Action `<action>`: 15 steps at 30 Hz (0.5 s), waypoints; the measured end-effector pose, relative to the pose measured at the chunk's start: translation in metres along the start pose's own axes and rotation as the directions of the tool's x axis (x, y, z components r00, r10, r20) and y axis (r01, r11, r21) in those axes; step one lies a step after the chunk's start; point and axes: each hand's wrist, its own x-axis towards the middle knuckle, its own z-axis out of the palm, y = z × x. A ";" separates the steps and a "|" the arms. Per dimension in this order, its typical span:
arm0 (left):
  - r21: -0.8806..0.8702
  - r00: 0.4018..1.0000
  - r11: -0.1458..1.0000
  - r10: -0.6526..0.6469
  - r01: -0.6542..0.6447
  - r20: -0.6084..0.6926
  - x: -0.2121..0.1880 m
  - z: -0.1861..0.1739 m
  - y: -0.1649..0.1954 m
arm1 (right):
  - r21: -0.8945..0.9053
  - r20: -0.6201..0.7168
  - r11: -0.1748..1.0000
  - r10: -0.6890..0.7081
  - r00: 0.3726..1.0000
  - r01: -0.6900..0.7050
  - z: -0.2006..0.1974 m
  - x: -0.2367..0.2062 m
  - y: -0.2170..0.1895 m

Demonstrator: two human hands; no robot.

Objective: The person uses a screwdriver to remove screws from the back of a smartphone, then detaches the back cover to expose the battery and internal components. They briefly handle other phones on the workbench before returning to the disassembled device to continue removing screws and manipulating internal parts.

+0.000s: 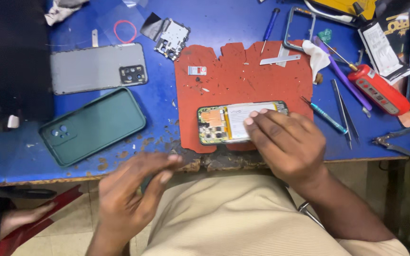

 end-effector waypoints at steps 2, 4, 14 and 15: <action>0.003 0.997 0.998 0.067 -0.067 -0.032 0.018 0.015 0.004 | 0.025 0.042 1.000 0.010 0.999 -0.011 0.003 -0.008 -0.001; 0.006 0.994 0.995 0.098 -0.098 -0.056 0.032 0.026 0.006 | 0.087 0.079 0.996 0.000 0.997 -0.007 0.005 -0.014 0.001; 0.207 0.969 0.969 0.086 -0.135 0.232 0.059 0.046 -0.005 | 0.278 0.151 0.946 0.128 0.980 -0.166 0.014 -0.027 0.007; 0.224 0.966 0.966 0.072 -0.130 0.249 0.059 0.047 -0.007 | 0.297 0.143 0.938 0.139 0.980 -0.177 0.014 -0.030 0.007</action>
